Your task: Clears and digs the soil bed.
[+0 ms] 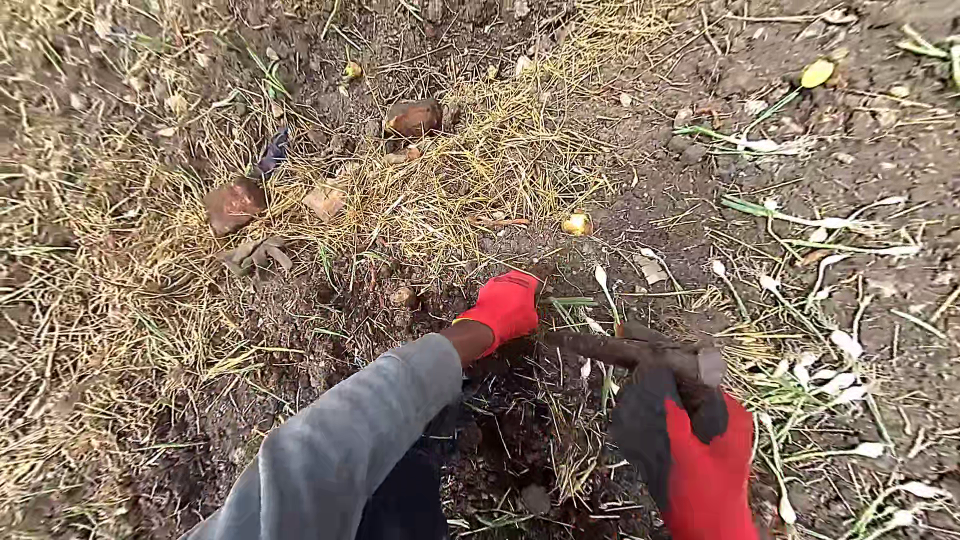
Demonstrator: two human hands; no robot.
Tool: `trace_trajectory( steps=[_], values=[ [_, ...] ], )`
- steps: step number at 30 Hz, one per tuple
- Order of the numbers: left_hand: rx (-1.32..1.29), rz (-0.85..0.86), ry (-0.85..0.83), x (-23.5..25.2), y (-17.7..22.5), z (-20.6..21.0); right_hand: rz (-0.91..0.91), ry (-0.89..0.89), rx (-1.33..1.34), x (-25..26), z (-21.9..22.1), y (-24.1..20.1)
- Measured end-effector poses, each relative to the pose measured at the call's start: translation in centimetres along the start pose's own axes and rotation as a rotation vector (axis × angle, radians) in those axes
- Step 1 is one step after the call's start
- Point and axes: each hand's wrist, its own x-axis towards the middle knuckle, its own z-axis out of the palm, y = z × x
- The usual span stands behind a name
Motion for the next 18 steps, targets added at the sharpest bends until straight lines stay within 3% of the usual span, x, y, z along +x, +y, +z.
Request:
trace_trajectory(
  steps=[3,5,9,12,13,15,17,18],
  values=[
    [-0.329,-0.041,0.092,-3.2,-4.9,0.5,0.201,-0.119,-0.229,4.9,2.2,3.7],
    [-0.55,-0.146,0.135,-5.6,-8.3,0.1,0.249,-0.167,-0.237,8.3,2.4,0.9],
    [-0.931,-0.303,0.225,-8.7,-14.5,0.6,-0.043,-0.318,0.241,10.7,-0.6,-8.3],
    [-1.134,-0.312,0.319,-8.8,-17.5,-1.7,-0.212,-0.312,0.407,15.4,2.8,-11.1],
    [-1.13,-0.299,0.344,-8.4,-18.1,-2.9,-0.284,-0.25,0.309,17.1,6.0,-10.8],
    [-1.057,-0.249,0.404,-7.6,-19.4,-5.2,-0.247,-0.159,-0.206,18.8,13.4,-7.3],
    [-1.025,-0.222,0.458,-5.6,-20.3,-7.3,-0.073,-0.281,-0.527,20.5,18.0,-2.4],
    [-1.009,-0.216,0.489,-4.8,-20.4,-7.7,0.014,-0.347,-0.585,21.3,18.5,-2.1]
  ],
)
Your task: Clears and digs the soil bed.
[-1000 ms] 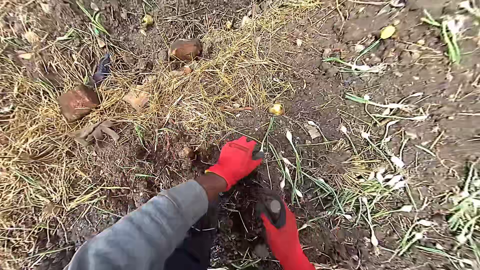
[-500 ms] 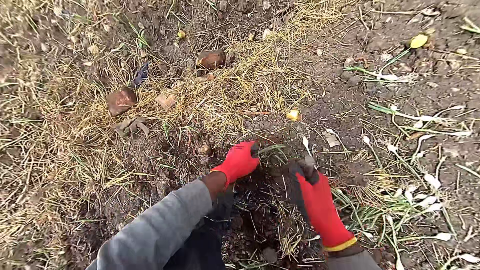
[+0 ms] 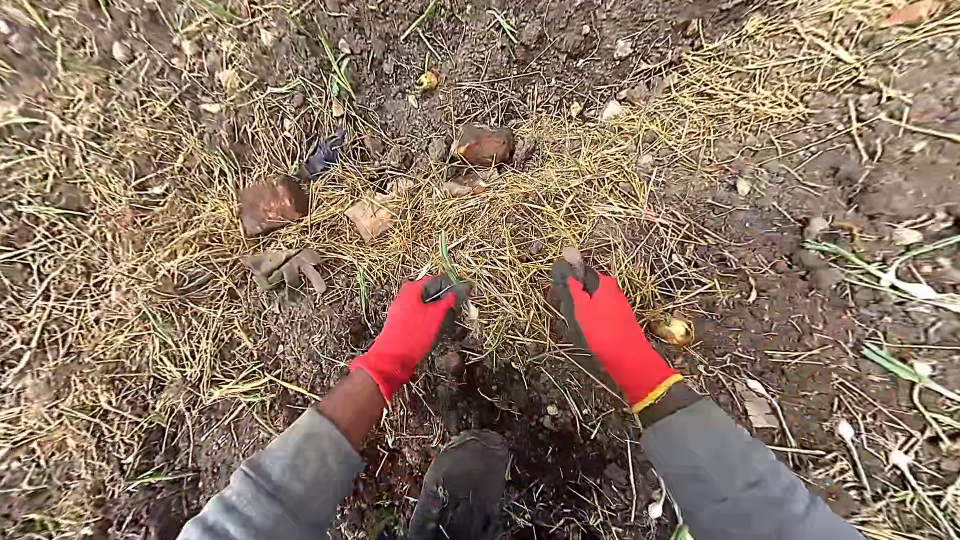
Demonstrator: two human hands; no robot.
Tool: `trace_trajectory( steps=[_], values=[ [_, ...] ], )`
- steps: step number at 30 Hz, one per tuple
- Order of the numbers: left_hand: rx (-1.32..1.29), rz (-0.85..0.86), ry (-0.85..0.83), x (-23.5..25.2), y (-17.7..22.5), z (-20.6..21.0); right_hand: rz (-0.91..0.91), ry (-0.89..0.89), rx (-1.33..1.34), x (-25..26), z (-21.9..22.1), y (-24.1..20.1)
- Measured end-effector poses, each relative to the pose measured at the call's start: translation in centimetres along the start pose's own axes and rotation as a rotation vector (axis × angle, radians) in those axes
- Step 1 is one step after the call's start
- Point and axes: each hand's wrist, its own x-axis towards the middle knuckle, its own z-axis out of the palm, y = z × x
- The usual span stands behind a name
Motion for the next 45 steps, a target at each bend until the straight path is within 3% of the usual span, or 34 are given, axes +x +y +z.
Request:
trace_trajectory(
  steps=[2,5,7,9,10,11,13,15,17,20,23,26,29,31,34,36,37,41,45],
  values=[
    [0.015,0.0,0.022,1.6,-0.1,0.4,-0.011,-0.041,0.099,0.3,-3.7,-1.9],
    [0.004,-0.066,-0.021,2.7,-1.6,1.1,-0.192,-0.167,0.669,-1.2,-12.2,-6.5],
    [0.017,-0.058,-0.016,3.9,-1.1,0.2,-0.267,-0.104,0.853,-1.2,-13.9,-10.5],
    [0.076,0.053,0.034,6.0,2.1,-1.5,-0.404,-0.047,0.711,2.6,-11.2,-11.5],
    [0.148,0.116,0.073,7.5,4.4,-2.1,-0.381,0.054,0.524,4.9,-7.4,-10.8],
    [0.237,0.191,0.115,9.2,6.8,-2.5,-0.299,0.128,0.36,6.9,-2.6,-8.9],
    [0.45,0.332,0.136,12.4,10.6,-0.8,-0.096,0.106,0.17,8.8,4.9,-3.1],
    [0.667,0.368,0.011,15.3,11.0,3.5,0.027,0.015,0.19,8.0,4.7,-1.1],
    [0.884,0.239,-0.212,16.1,7.1,8.2,0.029,0.048,0.324,3.4,0.0,-0.9],
    [0.97,0.127,-0.339,14.4,3.8,9.6,-0.026,0.085,0.683,-5.6,-7.5,0.5],
    [0.923,0.213,-0.204,13.2,4.4,6.2,-0.022,0.166,0.729,-14.2,-9.7,4.0],
    [0.837,0.341,-0.047,9.6,5.4,4.1,0.01,0.148,0.572,-19.5,-4.4,9.0],
    [0.79,0.585,-0.038,2.1,6.1,7.8,0.052,0.195,0.588,-22.7,2.7,13.4],
    [0.773,0.827,-0.165,-3.0,5.5,12.9,0.06,0.232,0.639,-24.3,3.3,13.8],
    [0.857,0.983,-0.611,-8.6,2.0,20.9,-0.004,0.287,0.742,-29.6,0.8,13.0],
    [1.042,0.93,-0.855,-10.0,-0.1,24.5,0.049,0.311,0.751,-33.8,-1.8,12.7],
    [1.094,0.91,-0.884,-10.4,-0.7,25.3,0.083,0.31,0.733,-35.7,-2.4,13.2],
    [1.19,0.834,-0.702,-12.2,-1.5,25.9,0.254,0.249,0.615,-40.0,0.3,19.5],
    [1.224,0.748,-0.575,-12.9,-0.8,24.7,0.349,0.267,0.629,-39.0,3.7,23.8]
  ],
)
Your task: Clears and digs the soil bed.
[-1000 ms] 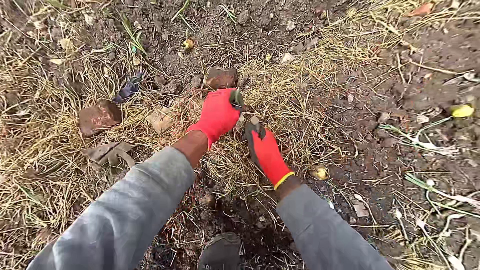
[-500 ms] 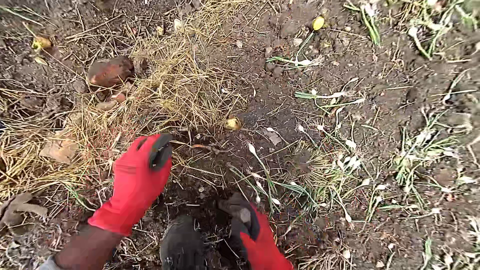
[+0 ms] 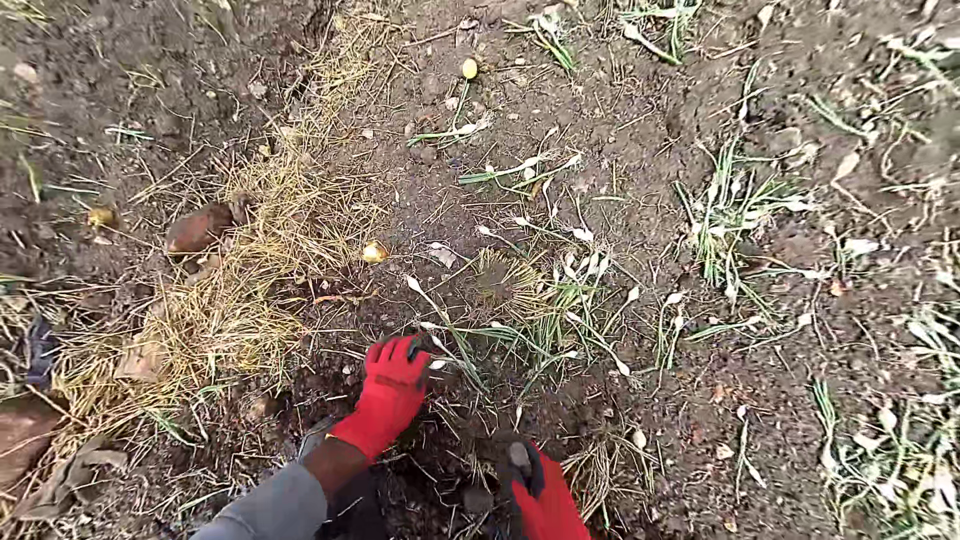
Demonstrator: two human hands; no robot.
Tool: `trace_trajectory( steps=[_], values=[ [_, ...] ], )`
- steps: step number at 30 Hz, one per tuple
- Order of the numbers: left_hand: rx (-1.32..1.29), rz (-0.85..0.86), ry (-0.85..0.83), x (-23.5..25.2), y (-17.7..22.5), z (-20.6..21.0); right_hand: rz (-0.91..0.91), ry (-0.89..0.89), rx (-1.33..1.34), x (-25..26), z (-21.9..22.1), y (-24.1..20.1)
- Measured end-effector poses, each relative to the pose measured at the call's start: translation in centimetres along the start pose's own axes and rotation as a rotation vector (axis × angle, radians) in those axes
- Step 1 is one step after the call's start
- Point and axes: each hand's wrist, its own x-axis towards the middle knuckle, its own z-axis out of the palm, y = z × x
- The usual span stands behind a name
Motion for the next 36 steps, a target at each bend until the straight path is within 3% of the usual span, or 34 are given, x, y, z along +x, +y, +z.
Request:
trace_trajectory(
  steps=[2,8,13,18,20,23,26,28,30,33,34,36],
  values=[
    [-0.134,-0.056,-0.014,-1.2,-0.7,-1.1,0.069,0.001,-0.025,0.3,0.5,0.1],
    [-0.543,-0.234,0.158,-2.2,-1.3,-5.7,0.121,-0.013,-0.05,0.8,1.0,0.8],
    [-0.311,-0.074,0.145,2.4,1.6,-10.0,0.099,0.013,-0.004,1.2,1.2,0.7],
    [-0.052,-0.087,-0.066,9.5,1.4,-5.5,0.069,0.003,-0.035,0.2,1.0,-1.1],
    [-0.103,-0.046,-0.017,9.0,0.8,-4.7,0.086,-0.052,-0.112,0.3,0.4,-3.6],
    [-0.394,-0.047,0.16,5.8,-1.6,-5.9,0.028,-0.136,-0.074,1.4,-0.8,-11.4],
    [-0.836,-0.269,0.294,2.1,-5.7,-8.1,-0.212,-0.168,0.244,4.2,-1.5,-20.2],
    [-1.04,-0.447,0.349,0.1,-8.7,-8.7,-0.344,-0.129,0.312,7.7,0.5,-24.0],
    [-1.137,-0.57,0.453,-1.6,-11.6,-10.0,-0.367,-0.104,0.087,12.3,4.0,-23.5],
    [-1.125,-0.695,0.592,-3.4,-15.2,-11.8,-0.163,-0.189,-0.302,19.3,9.5,-23.7],
    [-1.106,-0.725,0.613,-3.5,-16.7,-11.4,-0.139,-0.235,-0.329,20.4,10.0,-26.0],
    [-1.102,-0.765,0.607,-3.9,-19.6,-9.1,-0.267,-0.311,-0.172,20.2,9.0,-31.3]
  ],
)
